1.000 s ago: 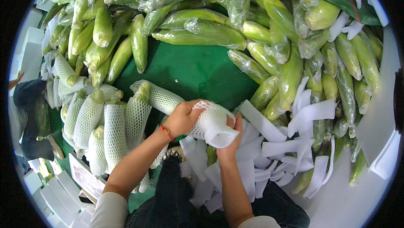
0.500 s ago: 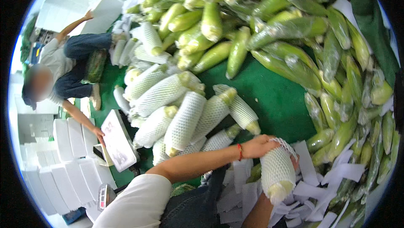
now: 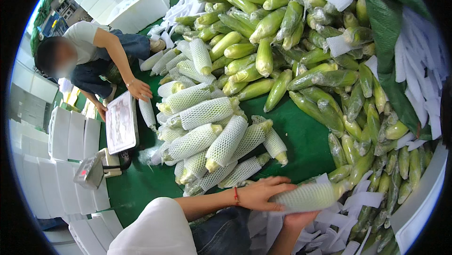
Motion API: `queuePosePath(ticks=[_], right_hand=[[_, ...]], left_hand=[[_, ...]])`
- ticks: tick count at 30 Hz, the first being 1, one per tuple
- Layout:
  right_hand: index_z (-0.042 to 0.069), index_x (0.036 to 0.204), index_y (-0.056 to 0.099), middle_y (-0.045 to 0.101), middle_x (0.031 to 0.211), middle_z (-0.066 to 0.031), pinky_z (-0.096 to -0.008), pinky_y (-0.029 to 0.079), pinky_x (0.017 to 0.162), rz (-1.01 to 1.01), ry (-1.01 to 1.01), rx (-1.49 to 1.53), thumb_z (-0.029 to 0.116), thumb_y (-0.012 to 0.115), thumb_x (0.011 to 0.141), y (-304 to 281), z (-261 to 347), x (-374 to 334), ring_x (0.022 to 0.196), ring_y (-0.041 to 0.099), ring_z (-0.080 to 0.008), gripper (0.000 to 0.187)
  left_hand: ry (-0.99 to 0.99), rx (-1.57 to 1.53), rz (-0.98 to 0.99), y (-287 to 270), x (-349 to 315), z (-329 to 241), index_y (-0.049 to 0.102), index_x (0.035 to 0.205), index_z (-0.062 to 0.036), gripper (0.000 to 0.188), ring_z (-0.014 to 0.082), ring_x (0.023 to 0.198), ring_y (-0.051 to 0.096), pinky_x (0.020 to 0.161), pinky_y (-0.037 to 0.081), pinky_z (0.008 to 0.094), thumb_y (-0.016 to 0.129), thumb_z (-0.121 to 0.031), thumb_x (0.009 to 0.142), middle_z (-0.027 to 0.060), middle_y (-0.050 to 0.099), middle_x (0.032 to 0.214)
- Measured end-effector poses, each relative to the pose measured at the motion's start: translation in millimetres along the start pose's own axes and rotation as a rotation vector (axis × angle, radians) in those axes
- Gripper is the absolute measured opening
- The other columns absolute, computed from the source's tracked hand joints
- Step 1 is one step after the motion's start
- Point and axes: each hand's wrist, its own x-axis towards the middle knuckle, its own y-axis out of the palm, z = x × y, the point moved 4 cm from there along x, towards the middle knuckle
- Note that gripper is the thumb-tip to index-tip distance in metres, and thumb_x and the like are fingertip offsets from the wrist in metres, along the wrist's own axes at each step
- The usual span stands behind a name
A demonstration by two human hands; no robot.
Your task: The person wraps corn cobs in foam mesh sleeves by hand and places them in a pile on a green mat. The person handles the corn and mesh one at a time while sitting on the floor.
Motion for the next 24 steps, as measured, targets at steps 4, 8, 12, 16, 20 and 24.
queuePosePath(ticks=[4, 8, 12, 16, 20, 24], right_hand=[[0.007, 0.139, 0.029, 0.035, 0.14, -0.014, -0.0434, 0.026, 0.106, 0.214, -0.014, -0.247, 0.053, 0.027, 0.095, 85, 7, -16, 0.127, 0.036, -0.0292, 0.063], [0.004, 0.14, 0.028, 0.033, 0.14, -0.017, -0.0418, 0.024, 0.106, 0.332, -0.258, -0.831, 0.046, 0.026, 0.097, 91, 27, -25, 0.128, 0.034, -0.0296, 0.06], [0.004, 0.13, 0.044, 0.054, 0.12, -0.0137, -0.0361, 0.038, 0.095, 0.097, -0.084, -0.912, 0.048, 0.03, 0.096, -3, 37, -20, 0.11, 0.051, -0.0243, 0.057], [0.005, 0.125, 0.048, 0.059, 0.105, -0.0104, -0.0298, 0.043, 0.081, -0.089, -0.088, -0.842, 0.048, 0.033, 0.095, -64, 58, -22, 0.091, 0.056, -0.0176, 0.055], [0.004, 0.124, 0.049, 0.06, 0.101, -0.0098, -0.0274, 0.043, 0.076, -0.133, -0.109, -0.894, 0.047, 0.033, 0.096, -66, 64, -27, 0.085, 0.056, -0.0159, 0.053], [0.003, 0.121, 0.051, 0.06, 0.098, -0.0097, -0.0276, 0.044, 0.075, -0.007, -0.083, -0.999, 0.044, 0.032, 0.097, -57, 70, -53, 0.082, 0.057, -0.0162, 0.051]], left_hand=[[-0.283, -0.546, -0.125, -16, -27, 6, 0.014, 0.142, -0.0043, 0.095, 0.0282, 0.122, 0.042, 0.102, 0.033, 0.0385, 0.073, -0.022, 0.07, 0.017, 0.036, 0.136], [-0.41, -1.091, -0.606, -41, -85, 67, 0.024, 0.136, -0.005, 0.073, 0.0241, 0.113, 0.047, 0.095, 0.041, 0.0389, 0.065, -0.01, 0.075, 0.0115, 0.046, 0.124], [-0.375, -1.063, -1.037, -130, -135, 114, 0.028, 0.133, -0.0096, 0.063, 0.0243, 0.104, 0.053, 0.088, 0.047, 0.04, 0.06, -0.01, 0.079, 0.009, 0.049, 0.118], [-0.297, -1.015, -1.252, -233, -130, 149, 0.027, 0.134, -0.0099, 0.06, 0.024, 0.098, 0.055, 0.079, 0.051, 0.0402, 0.059, -0.018, 0.084, 0.0101, 0.05, 0.115], [-0.597, -0.826, -1.436, -269, -132, 182, 0.031, 0.136, -0.0079, 0.06, 0.0234, 0.096, 0.057, 0.079, 0.05, 0.0368, 0.06, -0.021, 0.086, 0.0089, 0.052, 0.116], [-0.467, 0.156, -1.135, -217, -136, 132, 0.046, 0.125, -0.003, 0.049, 0.0287, 0.103, 0.054, 0.087, 0.046, 0.0349, 0.063, -0.017, 0.082, 0.0163, 0.048, 0.121]])
